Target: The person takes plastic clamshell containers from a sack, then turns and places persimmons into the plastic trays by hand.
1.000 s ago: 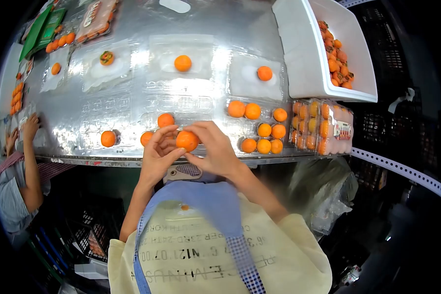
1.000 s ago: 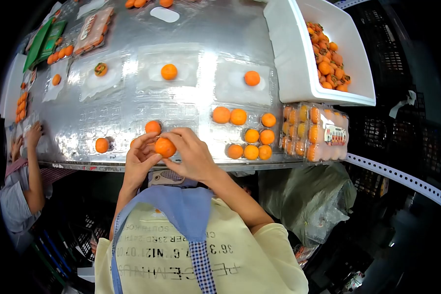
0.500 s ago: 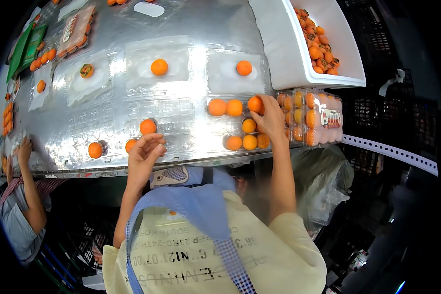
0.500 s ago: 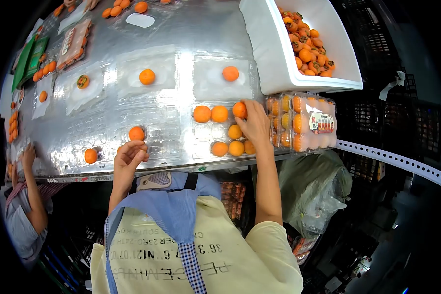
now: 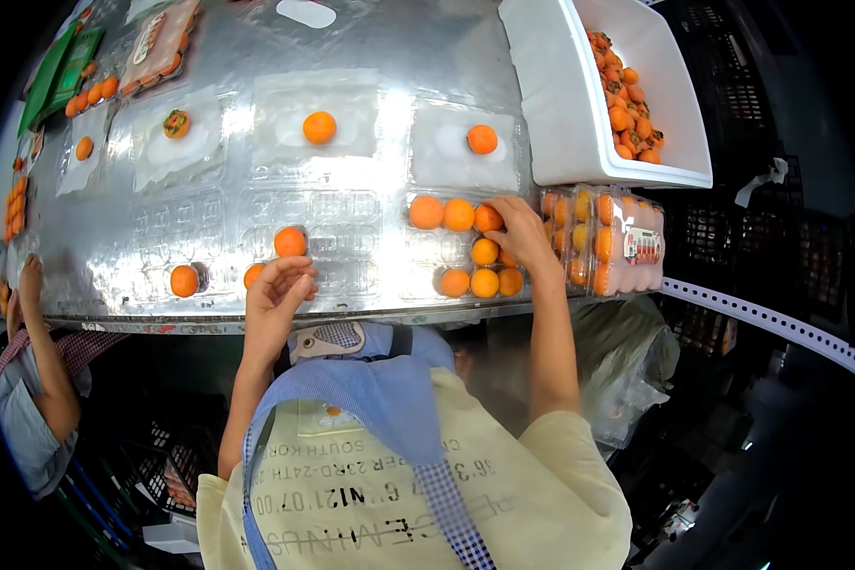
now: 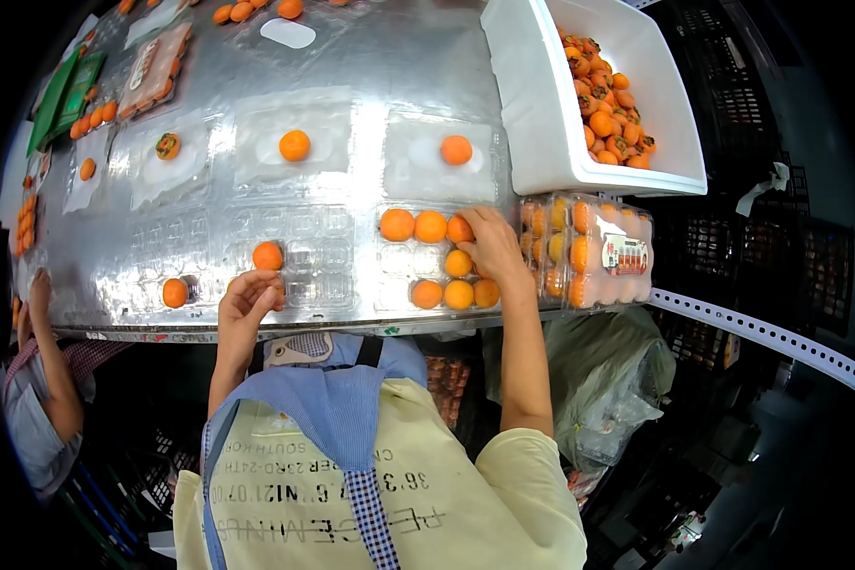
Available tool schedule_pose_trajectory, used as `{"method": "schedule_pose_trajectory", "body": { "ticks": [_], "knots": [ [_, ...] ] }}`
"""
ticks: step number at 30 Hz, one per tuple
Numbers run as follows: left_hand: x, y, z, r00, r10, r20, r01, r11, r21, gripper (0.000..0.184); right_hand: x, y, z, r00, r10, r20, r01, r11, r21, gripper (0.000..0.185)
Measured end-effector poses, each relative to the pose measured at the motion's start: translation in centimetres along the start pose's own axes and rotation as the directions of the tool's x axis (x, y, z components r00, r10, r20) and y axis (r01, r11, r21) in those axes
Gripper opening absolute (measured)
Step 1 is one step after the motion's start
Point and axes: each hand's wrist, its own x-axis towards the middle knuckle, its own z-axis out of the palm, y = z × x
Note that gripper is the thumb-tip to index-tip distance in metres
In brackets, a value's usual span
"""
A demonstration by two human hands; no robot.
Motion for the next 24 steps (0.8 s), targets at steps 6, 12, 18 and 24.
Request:
{"method": "schedule_pose_trajectory", "body": {
  "ticks": [6, 12, 18, 24],
  "knots": [
    [0.3, 0.0, -0.4, 1.0, 0.006, 0.001, -0.006, 1.0, 0.008, 0.024, 0.0, 0.1, -0.3, 1.0, -0.019, -0.001, 0.019, 0.999, -0.034, 0.041],
    [0.4, 0.5, -2.0, 0.992, 0.057, -0.114, -0.055, 0.998, 0.017, 0.024, -0.6, -0.7, -1.7, 0.97, 0.039, -0.241, -0.025, 0.998, 0.058, 0.038],
    [0.3, -0.3, -3.7, 0.98, 0.055, -0.192, -0.058, 0.998, -0.01, 0.025, -3.1, -1.9, -1.5, 0.955, 0.261, -0.143, -0.245, 0.962, 0.117, 0.023],
    [0.4, -0.5, -3.8, 0.98, 0.048, -0.192, -0.054, 0.998, -0.025, 0.025, -4.9, -2.0, 0.7, 0.982, 0.097, -0.16, -0.098, 0.995, -0.001, 0.019]
  ]
}}
